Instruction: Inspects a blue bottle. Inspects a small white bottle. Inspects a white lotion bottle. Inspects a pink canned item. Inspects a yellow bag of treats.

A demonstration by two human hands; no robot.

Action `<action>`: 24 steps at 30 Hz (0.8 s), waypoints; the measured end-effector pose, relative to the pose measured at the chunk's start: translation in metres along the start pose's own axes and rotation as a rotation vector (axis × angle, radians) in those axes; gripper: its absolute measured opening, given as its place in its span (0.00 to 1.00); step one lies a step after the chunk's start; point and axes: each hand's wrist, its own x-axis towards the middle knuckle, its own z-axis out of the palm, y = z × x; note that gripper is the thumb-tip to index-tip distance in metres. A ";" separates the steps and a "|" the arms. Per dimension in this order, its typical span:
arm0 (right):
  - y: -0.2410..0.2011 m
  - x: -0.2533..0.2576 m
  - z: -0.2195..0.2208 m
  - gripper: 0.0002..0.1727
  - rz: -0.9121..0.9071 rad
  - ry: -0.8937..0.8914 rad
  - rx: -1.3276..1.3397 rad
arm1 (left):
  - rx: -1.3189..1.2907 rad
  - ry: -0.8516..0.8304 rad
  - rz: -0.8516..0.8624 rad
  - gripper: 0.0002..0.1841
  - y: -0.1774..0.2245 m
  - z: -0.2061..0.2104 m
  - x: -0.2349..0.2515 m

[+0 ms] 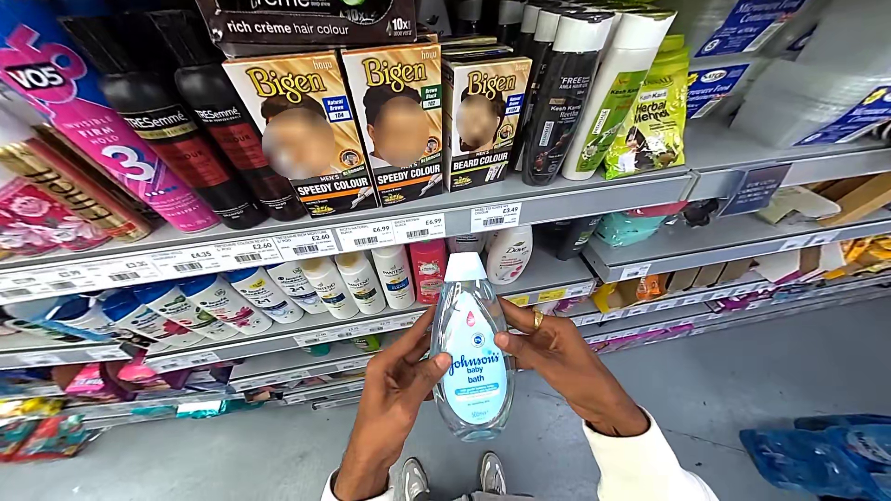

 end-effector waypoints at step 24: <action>-0.006 -0.006 0.007 0.27 0.046 0.076 0.045 | -0.046 0.003 -0.006 0.30 -0.003 0.003 -0.001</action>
